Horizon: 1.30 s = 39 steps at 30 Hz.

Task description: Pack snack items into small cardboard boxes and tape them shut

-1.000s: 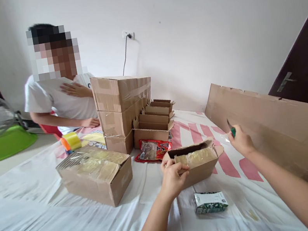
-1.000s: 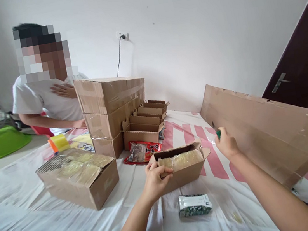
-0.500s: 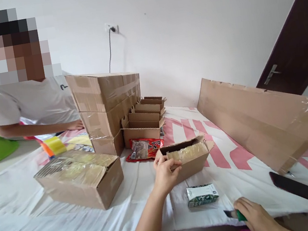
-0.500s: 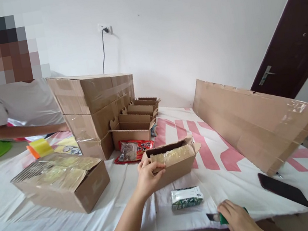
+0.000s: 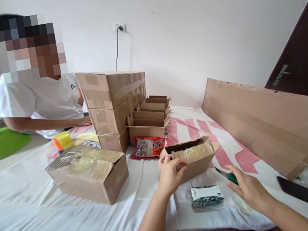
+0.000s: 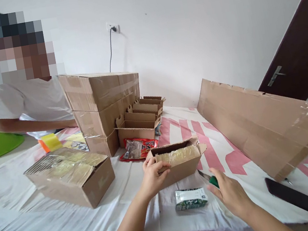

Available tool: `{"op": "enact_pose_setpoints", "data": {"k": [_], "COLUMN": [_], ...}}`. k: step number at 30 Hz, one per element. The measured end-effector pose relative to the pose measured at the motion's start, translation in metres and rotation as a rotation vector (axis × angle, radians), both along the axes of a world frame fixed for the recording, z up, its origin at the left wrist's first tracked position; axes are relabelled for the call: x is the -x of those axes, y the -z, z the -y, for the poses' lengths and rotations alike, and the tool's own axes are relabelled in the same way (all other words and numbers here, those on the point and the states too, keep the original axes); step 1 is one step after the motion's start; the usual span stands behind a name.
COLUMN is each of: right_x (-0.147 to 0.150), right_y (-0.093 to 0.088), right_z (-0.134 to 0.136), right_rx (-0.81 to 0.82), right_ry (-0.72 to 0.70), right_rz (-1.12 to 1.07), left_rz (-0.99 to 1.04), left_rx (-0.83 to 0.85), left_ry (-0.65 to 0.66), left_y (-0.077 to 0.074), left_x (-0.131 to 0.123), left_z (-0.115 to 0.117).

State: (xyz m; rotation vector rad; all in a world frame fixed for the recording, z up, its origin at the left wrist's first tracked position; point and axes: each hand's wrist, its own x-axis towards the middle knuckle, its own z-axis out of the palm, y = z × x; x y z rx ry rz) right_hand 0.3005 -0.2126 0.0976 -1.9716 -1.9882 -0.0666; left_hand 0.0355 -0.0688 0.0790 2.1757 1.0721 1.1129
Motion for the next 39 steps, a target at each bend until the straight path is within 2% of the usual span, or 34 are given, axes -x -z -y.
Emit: {"op": "enact_pose_setpoints", "data": {"k": [5,9,15,27,39], "right_x": [0.049,0.069,0.073,0.076,0.091], "right_y": [-0.026,-0.025,-0.013,-0.008,0.0], "right_z": [-0.037,-0.047,-0.054,-0.061,-0.074], "right_rx": [-0.051,0.009,0.001,-0.069,-0.092], "right_ry": [-0.125,-0.109,-0.012,0.018,0.096], "right_rz": [0.084,0.164,0.174,0.266,0.138], "left_rz": [0.019,0.033,0.049,0.04,0.057], "left_rx": [0.0,0.008,0.003,-0.046,-0.048], "left_ry": [0.005,0.01,0.017,0.043,0.047], "left_y": [0.0,0.0,-0.001,0.001,0.003], "left_x": [0.0,0.0,0.0,0.0,-0.002], "left_z": [0.0,-0.001,0.0,-0.001,-0.004]}}
